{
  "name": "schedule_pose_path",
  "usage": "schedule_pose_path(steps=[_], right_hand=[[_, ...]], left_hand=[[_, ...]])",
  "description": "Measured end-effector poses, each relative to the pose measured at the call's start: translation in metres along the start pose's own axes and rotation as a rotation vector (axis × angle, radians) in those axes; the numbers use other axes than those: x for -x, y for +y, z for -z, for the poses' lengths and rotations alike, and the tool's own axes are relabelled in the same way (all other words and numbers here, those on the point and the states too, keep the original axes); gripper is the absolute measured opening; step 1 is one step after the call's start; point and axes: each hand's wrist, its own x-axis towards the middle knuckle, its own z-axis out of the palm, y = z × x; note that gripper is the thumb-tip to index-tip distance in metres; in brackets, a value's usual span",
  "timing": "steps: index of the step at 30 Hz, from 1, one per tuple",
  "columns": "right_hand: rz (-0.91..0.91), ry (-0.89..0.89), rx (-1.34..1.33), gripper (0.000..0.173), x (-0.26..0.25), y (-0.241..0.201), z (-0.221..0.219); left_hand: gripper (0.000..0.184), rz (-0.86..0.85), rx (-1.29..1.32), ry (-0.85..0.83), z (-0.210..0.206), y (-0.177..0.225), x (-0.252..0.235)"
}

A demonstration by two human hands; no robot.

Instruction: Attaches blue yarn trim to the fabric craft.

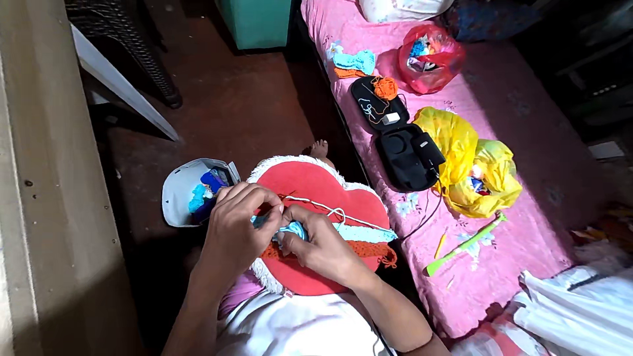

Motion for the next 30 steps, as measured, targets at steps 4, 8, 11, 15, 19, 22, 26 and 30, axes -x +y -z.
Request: schedule_pose_path(steps=[4,8,11,15,19,22,26,30], right_hand=[[-0.038,-0.001,-0.097,0.017,-0.008,-0.004,-0.003],[-0.038,0.051,-0.254,0.012,-0.013,-0.004,-0.01],[-0.047,0.119,-0.353,0.008,-0.011,-0.005,-0.01],[-0.039,0.19,-0.49,0.006,-0.011,-0.002,-0.011],[-0.044,0.209,-0.536,0.007,-0.011,-0.001,-0.012],[-0.036,0.213,-0.571,0.008,-0.012,0.001,-0.013],[-0.014,0.212,-0.656,0.007,-0.015,0.005,-0.012],[-0.014,0.189,-0.676,0.007,-0.016,0.006,-0.014]], left_hand=[[0.016,0.004,0.055,-0.007,0.003,0.004,0.003],[0.02,0.004,0.004,0.023,0.005,0.007,0.005],[0.023,0.01,0.013,0.008,0.008,0.009,0.008],[0.02,0.01,0.081,-0.051,0.009,0.004,0.011],[0.018,0.021,0.137,-0.073,0.008,0.002,0.012],[0.018,0.042,0.209,-0.074,0.008,0.001,0.012],[0.023,0.082,0.358,-0.1,0.011,0.0,0.012],[0.017,0.121,0.437,-0.053,0.005,0.001,0.01]])
